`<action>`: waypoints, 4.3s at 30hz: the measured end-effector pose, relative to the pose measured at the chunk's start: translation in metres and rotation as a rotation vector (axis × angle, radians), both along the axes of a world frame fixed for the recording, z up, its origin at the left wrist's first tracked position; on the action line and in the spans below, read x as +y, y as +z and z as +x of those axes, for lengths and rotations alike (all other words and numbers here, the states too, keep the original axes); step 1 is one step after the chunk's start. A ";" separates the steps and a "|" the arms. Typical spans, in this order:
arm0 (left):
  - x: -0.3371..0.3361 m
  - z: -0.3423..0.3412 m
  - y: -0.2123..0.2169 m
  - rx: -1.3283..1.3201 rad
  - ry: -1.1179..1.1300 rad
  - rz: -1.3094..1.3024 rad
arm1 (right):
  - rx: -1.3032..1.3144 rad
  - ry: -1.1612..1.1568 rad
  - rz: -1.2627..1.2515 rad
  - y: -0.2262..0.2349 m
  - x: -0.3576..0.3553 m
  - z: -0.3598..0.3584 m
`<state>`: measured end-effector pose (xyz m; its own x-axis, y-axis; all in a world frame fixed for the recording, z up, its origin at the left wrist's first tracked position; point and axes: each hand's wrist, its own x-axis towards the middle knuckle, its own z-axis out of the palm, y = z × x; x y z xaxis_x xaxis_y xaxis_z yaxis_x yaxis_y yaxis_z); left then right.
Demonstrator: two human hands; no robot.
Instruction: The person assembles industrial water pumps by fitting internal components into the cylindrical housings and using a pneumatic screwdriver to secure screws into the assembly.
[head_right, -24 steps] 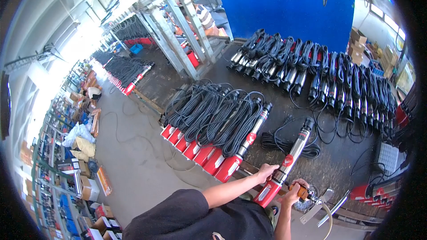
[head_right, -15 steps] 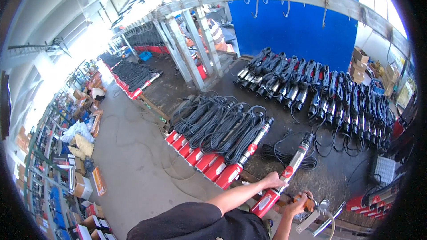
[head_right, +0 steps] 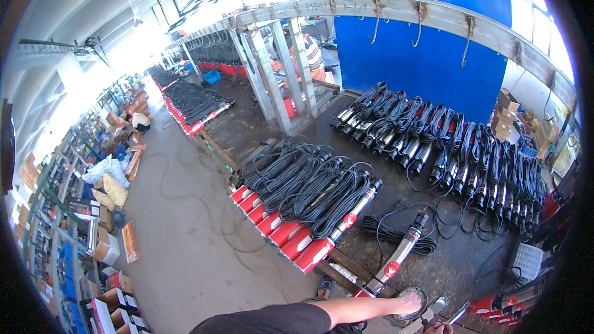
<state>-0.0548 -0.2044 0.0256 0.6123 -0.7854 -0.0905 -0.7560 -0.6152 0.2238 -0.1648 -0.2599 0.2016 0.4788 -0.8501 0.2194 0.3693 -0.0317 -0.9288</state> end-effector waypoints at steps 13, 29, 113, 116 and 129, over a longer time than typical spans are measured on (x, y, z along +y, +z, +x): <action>-0.035 -0.007 -0.037 0.091 0.162 -0.053 | -0.111 0.064 0.121 -0.007 -0.023 0.010; 0.013 0.002 0.012 0.932 0.537 -0.853 | 0.111 0.139 0.077 0.014 0.003 0.034; 0.170 0.184 0.014 2.346 0.839 -1.758 | -0.005 0.382 0.178 -0.007 0.095 0.251; 0.160 0.173 0.033 2.404 0.955 -1.844 | -0.037 0.389 0.206 0.000 0.093 0.245; 0.171 0.145 0.064 2.063 0.788 -1.833 | 0.033 0.485 0.242 0.003 0.100 0.235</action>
<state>0.0899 -0.0330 0.0895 0.6799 -0.5976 -0.4249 0.6889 0.7192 0.0908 0.0706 -0.1596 0.2042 0.8323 -0.5539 0.0231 0.2590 0.3516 -0.8996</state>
